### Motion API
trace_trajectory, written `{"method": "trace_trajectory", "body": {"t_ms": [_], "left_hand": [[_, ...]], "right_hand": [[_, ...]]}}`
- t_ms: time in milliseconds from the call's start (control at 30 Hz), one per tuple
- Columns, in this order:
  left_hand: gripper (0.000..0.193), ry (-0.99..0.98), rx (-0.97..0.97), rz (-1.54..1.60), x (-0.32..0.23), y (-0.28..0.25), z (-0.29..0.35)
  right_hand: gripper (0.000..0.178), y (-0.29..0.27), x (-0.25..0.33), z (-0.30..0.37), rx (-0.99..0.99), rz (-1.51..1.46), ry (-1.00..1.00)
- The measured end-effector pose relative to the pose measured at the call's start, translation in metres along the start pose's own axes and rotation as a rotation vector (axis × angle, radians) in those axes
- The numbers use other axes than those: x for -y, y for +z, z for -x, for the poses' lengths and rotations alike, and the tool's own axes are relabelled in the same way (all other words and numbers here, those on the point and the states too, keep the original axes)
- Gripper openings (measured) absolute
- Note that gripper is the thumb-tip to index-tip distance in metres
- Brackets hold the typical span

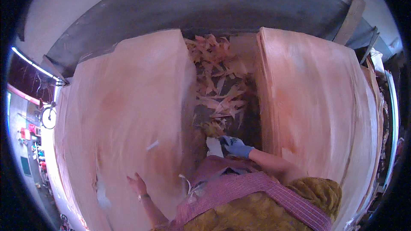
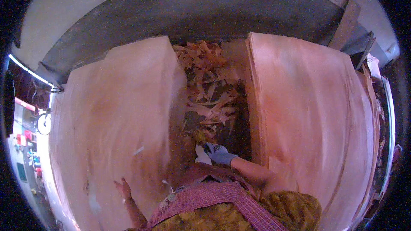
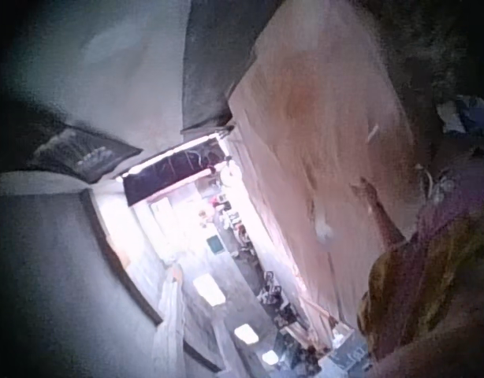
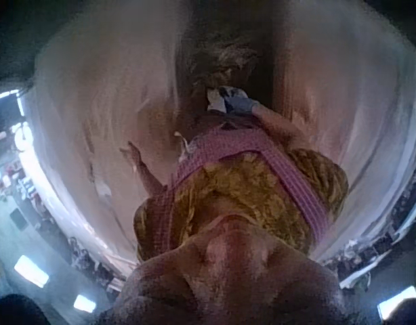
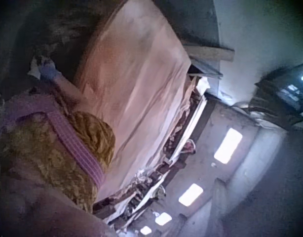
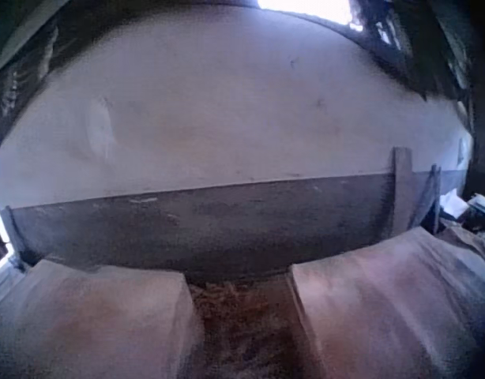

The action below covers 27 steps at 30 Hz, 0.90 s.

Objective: The person uses a cutting tool and adhesive strips to patch cracks in thin wood veneer sheets, measuring the strips with a tape measure before applying them to the surface.

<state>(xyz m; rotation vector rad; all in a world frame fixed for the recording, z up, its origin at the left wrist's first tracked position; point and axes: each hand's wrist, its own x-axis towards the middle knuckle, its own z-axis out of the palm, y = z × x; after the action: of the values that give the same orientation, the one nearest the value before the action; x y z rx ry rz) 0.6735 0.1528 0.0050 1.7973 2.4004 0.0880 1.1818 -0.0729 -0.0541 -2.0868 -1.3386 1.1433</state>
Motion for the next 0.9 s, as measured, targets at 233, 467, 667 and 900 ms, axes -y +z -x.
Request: {"method": "trace_trajectory", "body": {"t_ms": [233,467,667,900], "left_hand": [[0.075,0.385,0.196,0.796,-0.408,0.081,-0.129],[0.076,0.621,0.13,0.21,-0.675,0.05,-0.149],[0.079,0.601,0.011,-0.147,-0.783,0.082,-0.179],[0.077,0.485,0.143,-0.107,-0.77,0.087,-0.193]], "right_hand": [[0.042,-0.103,-0.101,-0.106,-0.16,-0.169,0.251],[0.037,-0.23,-0.134,-0.239,-0.366,-0.072,0.21],[0.054,-0.291,-0.245,-0.405,-0.237,-0.119,0.388],[0.072,-0.352,-0.385,-0.593,-0.03,-0.19,0.595]]}}
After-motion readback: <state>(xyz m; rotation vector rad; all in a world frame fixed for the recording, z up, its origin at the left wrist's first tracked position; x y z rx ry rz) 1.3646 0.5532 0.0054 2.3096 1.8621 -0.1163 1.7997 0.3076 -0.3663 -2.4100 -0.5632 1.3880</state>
